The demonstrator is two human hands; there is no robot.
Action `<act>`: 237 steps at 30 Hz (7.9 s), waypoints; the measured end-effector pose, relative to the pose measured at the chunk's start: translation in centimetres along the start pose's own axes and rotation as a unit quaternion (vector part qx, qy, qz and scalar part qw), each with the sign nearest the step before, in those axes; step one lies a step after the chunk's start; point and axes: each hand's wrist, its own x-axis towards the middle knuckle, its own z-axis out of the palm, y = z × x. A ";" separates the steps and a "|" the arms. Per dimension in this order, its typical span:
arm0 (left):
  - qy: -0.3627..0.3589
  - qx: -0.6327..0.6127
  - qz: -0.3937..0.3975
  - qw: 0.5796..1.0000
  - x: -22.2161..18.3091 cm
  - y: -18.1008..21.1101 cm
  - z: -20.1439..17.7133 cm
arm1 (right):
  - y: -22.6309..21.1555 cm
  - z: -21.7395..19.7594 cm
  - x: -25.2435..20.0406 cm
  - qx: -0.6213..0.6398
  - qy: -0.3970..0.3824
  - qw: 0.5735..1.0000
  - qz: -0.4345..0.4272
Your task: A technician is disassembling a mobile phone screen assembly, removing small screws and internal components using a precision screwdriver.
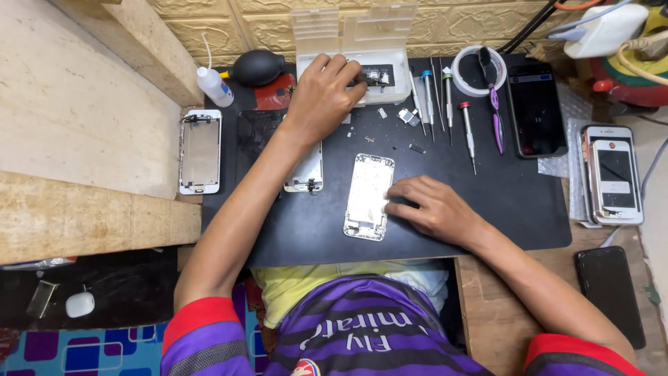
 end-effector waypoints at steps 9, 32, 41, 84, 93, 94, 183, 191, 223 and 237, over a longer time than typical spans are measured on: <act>0.004 0.027 0.007 1.000 -1.1 -0.7 0.5 | -0.4 0.0 0.4 0.000 -0.005 1.000 0.002; -0.064 -0.157 -0.171 0.971 -3.1 5.0 -10.1 | -0.7 1.2 0.6 0.009 0.017 1.000 0.007; -0.092 -0.245 -0.327 0.908 -8.1 15.8 -15.2 | 1.8 -2.9 5.3 0.078 -0.080 0.990 0.082; -0.213 -0.304 -0.257 0.892 -6.6 12.3 -13.2 | 0.3 -0.7 1.1 -0.081 -0.014 0.981 0.175; -0.184 -0.306 -0.282 0.891 -6.9 12.0 -13.7 | 0.6 -1.7 0.5 -0.069 -0.022 0.981 0.181; -0.184 -0.304 -0.283 0.891 -7.3 12.0 -13.7 | 0.5 -1.9 0.5 -0.068 -0.021 0.981 0.179; -0.068 -0.241 -0.338 0.907 -9.9 12.4 -12.5 | 1.8 6.7 7.8 0.330 0.262 0.903 0.085; -0.060 -0.244 -0.340 0.906 -9.6 12.2 -12.7 | 1.5 6.3 8.5 0.303 0.260 0.914 0.071; -0.064 -0.240 -0.332 0.910 -9.8 12.5 -12.9 | 0.9 6.9 8.3 0.231 0.274 0.933 0.036; -0.063 -0.236 -0.330 0.912 -9.9 12.5 -12.8 | 1.5 7.3 7.4 0.286 0.242 0.924 0.078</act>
